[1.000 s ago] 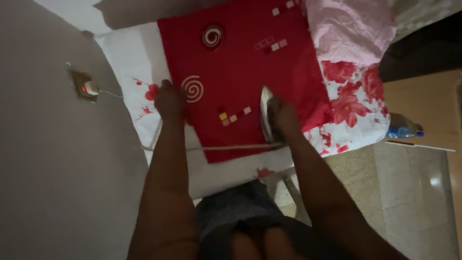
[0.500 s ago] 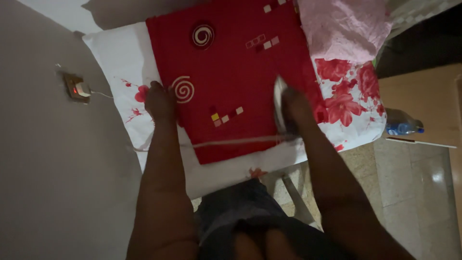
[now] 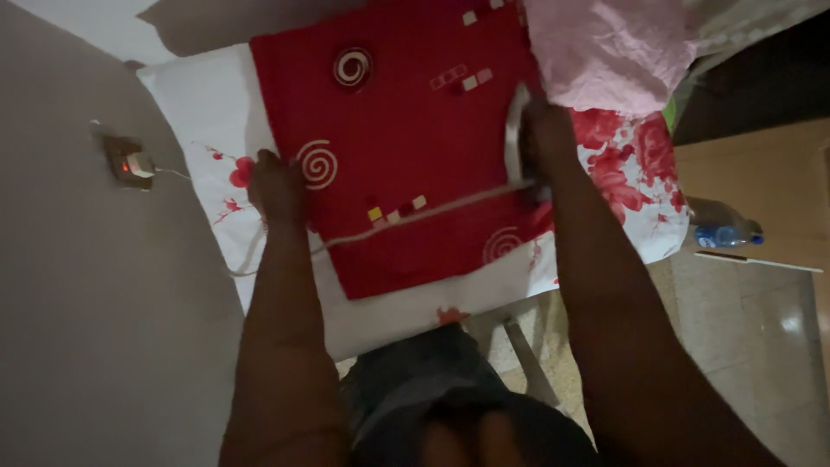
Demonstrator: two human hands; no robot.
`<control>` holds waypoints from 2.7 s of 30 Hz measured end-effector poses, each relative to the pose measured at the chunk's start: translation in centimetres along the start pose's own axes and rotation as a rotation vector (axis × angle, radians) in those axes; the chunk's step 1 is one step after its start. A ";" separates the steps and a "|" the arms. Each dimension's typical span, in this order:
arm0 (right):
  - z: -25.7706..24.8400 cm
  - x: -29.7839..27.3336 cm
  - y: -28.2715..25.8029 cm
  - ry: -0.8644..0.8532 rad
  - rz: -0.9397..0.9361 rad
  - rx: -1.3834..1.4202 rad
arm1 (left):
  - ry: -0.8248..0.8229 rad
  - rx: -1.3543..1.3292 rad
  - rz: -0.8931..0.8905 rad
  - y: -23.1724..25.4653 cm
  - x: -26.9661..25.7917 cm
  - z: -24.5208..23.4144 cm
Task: The person is seen ironing and folding different pieces of cloth on a bed.
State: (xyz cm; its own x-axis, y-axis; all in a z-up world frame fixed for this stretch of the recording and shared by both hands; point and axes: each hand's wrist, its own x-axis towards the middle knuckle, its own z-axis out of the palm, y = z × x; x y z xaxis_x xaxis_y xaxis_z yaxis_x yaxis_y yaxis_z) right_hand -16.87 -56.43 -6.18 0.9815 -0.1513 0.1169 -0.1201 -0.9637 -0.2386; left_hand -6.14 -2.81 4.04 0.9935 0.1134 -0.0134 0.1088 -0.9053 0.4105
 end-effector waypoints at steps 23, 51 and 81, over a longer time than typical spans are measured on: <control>-4.7 -7.2 1.9 -0.060 -0.205 -0.217 | 0.028 0.027 0.044 1.1 -0.6 -0.9; -4.0 0.2 -12.5 -0.295 0.127 0.377 | 0.060 -0.095 0.066 -2.5 -0.4 1.4; 6.5 7.6 -50.9 -0.228 0.193 1.703 | -0.088 -0.531 0.146 -5.6 -14.8 -2.9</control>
State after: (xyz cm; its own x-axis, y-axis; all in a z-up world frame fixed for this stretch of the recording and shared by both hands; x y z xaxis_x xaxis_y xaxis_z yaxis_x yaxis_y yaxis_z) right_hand -2.38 -7.08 0.64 0.9908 -0.0510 -0.1254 -0.0967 0.3822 -0.9190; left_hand -21.57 1.77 4.57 0.9985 -0.0527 0.0112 -0.0396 -0.5759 0.8166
